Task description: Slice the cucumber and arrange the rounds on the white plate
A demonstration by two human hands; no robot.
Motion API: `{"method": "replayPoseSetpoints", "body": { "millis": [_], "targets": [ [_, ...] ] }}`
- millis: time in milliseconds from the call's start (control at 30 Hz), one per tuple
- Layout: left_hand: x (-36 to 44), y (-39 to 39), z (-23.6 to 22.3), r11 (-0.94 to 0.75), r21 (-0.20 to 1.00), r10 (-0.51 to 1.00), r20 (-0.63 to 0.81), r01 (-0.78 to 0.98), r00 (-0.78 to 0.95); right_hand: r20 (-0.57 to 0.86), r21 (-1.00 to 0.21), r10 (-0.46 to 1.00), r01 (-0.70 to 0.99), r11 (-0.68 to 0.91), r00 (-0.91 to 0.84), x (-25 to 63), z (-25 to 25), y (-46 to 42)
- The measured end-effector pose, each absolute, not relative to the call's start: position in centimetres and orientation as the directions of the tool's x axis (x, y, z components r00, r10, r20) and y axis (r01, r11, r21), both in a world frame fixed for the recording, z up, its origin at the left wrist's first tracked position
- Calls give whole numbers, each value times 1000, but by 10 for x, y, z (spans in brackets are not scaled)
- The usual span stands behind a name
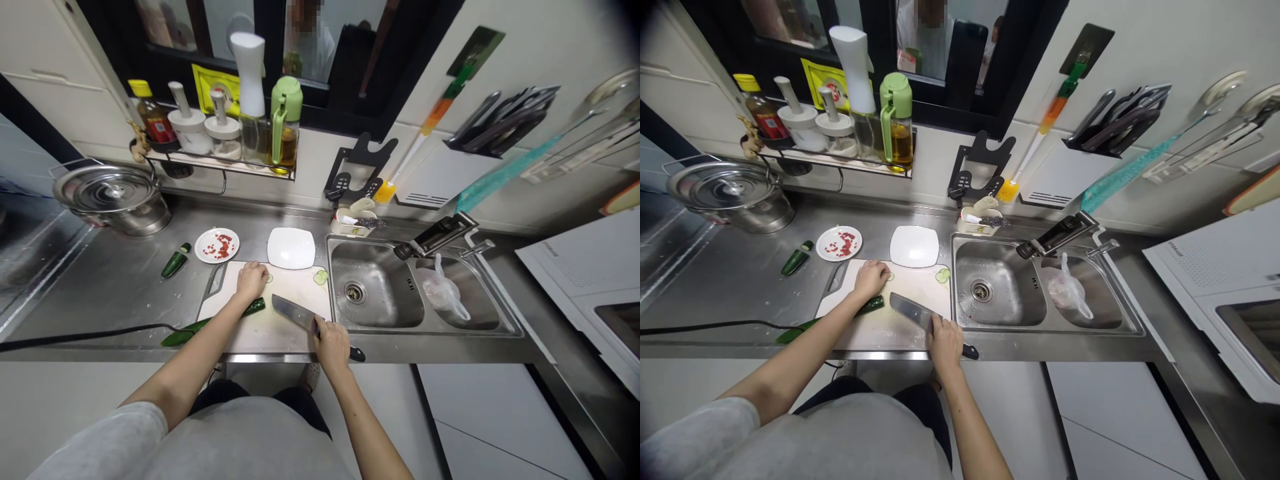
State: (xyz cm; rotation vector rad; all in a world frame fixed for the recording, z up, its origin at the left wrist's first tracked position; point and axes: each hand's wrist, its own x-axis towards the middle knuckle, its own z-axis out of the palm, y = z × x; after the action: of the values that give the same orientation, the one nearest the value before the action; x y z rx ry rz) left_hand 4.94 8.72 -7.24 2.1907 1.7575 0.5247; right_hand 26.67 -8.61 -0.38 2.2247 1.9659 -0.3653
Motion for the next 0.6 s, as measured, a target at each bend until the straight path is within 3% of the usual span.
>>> {"method": "replayPoseSetpoints", "body": {
  "millis": [133, 300, 400, 600],
  "targets": [
    [43, 86, -76, -201, 530, 979, 125, 824, 159, -279, -99, 948, 977, -190, 156, 263, -3, -84],
    [14, 72, -74, -83, 681, 990, 137, 728, -16, -318, -236, 924, 926, -296, 215, 257, -2, -80],
    [-7, 52, -67, -90, 689, 988, 150, 719, -21, -372, -265, 906, 912, -313, 203, 251, -2, -76],
    [-21, 13, -54, -251, 629, 968, 189, 736, 168, -453, -273, 881, 920, -280, 134, 234, 2, -67]
  ]
}}
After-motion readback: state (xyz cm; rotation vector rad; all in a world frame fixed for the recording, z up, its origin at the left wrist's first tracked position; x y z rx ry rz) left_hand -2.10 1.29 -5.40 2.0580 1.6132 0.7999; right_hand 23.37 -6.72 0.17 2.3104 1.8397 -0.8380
